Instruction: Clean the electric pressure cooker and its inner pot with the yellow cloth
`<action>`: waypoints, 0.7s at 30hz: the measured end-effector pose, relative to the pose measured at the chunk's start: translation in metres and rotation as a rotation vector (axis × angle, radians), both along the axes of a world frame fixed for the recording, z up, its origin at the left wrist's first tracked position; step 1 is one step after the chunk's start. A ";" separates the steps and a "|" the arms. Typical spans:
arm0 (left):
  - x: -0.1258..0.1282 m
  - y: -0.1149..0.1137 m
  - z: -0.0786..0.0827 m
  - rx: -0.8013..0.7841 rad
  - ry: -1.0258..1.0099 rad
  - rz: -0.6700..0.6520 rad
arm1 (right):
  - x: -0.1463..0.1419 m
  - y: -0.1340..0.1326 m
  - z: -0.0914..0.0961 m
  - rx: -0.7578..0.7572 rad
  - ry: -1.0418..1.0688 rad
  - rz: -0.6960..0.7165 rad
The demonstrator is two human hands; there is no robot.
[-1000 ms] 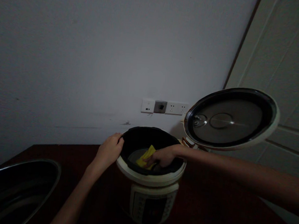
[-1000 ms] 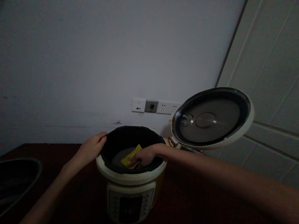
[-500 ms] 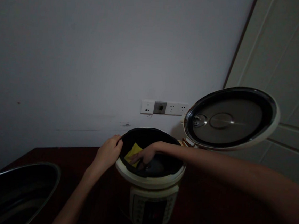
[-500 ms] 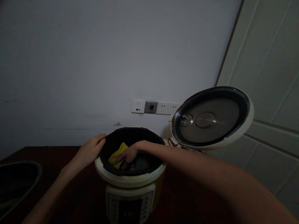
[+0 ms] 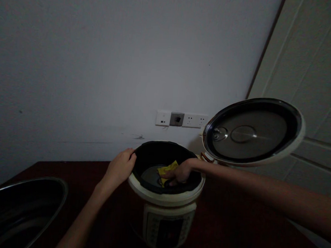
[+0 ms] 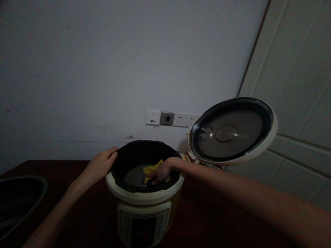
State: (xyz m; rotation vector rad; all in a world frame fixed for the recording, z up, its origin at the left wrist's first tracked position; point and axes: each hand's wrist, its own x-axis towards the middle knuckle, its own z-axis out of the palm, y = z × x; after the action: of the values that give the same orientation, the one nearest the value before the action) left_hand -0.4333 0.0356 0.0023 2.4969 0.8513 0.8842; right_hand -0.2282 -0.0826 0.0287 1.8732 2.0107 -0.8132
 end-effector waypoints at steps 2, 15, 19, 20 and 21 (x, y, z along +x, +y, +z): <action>0.000 0.000 0.001 0.002 -0.002 0.000 | -0.010 -0.010 0.008 -0.094 -0.017 -0.008; 0.000 0.003 -0.002 -0.013 0.002 -0.012 | -0.038 -0.008 0.005 -0.514 0.316 -0.162; 0.001 0.003 -0.002 -0.004 -0.015 -0.003 | -0.046 0.018 -0.007 -0.366 0.291 0.074; 0.001 0.003 -0.002 -0.003 -0.017 -0.001 | -0.047 0.026 -0.009 -0.304 0.269 0.114; 0.001 0.003 -0.002 -0.006 -0.018 0.002 | -0.046 0.034 -0.012 -0.227 0.245 0.141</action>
State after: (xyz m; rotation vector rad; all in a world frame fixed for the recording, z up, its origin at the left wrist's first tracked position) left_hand -0.4323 0.0383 0.0001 2.4796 0.8494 0.9029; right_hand -0.2743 -0.0489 0.0172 1.5525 2.0584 -1.2234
